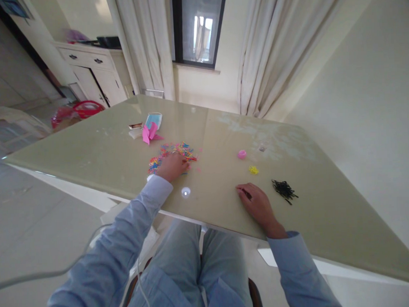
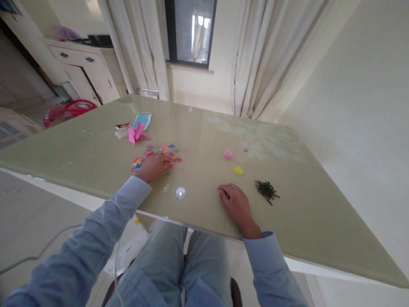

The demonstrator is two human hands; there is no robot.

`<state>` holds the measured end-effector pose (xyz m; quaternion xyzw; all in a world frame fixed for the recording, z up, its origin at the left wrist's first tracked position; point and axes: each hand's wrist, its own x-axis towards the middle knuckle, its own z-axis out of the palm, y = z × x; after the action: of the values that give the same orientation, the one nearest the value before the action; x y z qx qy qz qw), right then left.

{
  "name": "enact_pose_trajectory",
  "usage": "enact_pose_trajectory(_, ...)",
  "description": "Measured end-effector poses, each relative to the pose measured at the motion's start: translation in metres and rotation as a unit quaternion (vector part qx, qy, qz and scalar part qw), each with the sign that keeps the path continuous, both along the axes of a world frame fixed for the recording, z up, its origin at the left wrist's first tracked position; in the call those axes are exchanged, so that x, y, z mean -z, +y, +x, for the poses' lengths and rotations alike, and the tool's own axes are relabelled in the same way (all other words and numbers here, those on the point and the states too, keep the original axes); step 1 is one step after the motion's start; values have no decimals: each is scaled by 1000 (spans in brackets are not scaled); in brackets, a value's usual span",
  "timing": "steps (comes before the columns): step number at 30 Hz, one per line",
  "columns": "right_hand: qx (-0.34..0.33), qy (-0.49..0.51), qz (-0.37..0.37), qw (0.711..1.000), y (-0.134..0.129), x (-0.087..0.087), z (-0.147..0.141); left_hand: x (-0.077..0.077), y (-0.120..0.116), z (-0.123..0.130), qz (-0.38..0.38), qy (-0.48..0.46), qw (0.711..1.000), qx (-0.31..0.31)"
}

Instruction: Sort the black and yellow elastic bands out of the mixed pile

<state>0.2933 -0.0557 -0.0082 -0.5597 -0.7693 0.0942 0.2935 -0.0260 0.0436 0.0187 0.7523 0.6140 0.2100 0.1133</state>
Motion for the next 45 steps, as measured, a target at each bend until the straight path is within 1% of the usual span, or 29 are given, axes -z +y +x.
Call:
enact_pose_trajectory(3,-1,-1,-3,1000,0,-1,0,-2,3,8,-10,59,998,-14)
enact_pose_trajectory(5,-3,-1,-5,1000,0,-2,0,-3,4,12,-10,71,997,-29)
enact_pose_trajectory(9,-1,-3,-3,1000,-1,-3,-1,-1,5,10,3,56,998,-16)
enact_pose_trajectory(13,2,-7,-5,1000,-1,-2,-1,3,3,0,19,41,999,9)
enact_pose_trajectory(16,5,-6,-6,1000,-1,-2,0,4,2,-7,29,30,999,9)
enact_pose_trajectory(21,6,-8,-6,1000,-1,-1,0,0,2,-15,27,-13,999,-14)
enact_pose_trajectory(23,6,-7,-4,1000,-1,-1,0,-3,0,-17,30,-57,998,-20)
enact_pose_trajectory(25,8,-7,-4,1000,-1,-1,0,-6,-5,-17,25,-136,990,-27)
enact_pose_trajectory(27,10,-9,-7,1000,-1,-1,0,-10,-17,-15,4,-249,968,-31)
enact_pose_trajectory(28,10,-10,-7,1000,-1,-2,0,-13,-24,-13,-14,-314,949,-27)
enact_pose_trajectory(29,10,-10,-7,1000,-1,-2,0,-15,-33,-10,-36,-379,924,-20)
enact_pose_trajectory(31,11,-8,-6,1000,-1,-2,0,-21,-51,-3,-86,-497,863,8)
enact_pose_trajectory(33,12,-6,-5,1000,-2,-3,-1,-26,-67,4,-135,-573,808,22)
enact_pose_trajectory(34,11,-4,-5,1000,-2,-3,-1,-29,-74,8,-155,-600,785,28)
enact_pose_trajectory(36,12,-2,-3,1000,-2,-4,-2,-33,-85,15,-188,-635,748,38)
enact_pose_trajectory(39,10,-3,-3,1000,-3,-5,-2,-37,-95,25,-225,-670,705,54)
enact_pose_trajectory(45,8,-17,2,1000,-2,-3,-2,-44,-109,42,-282,-730,619,68)
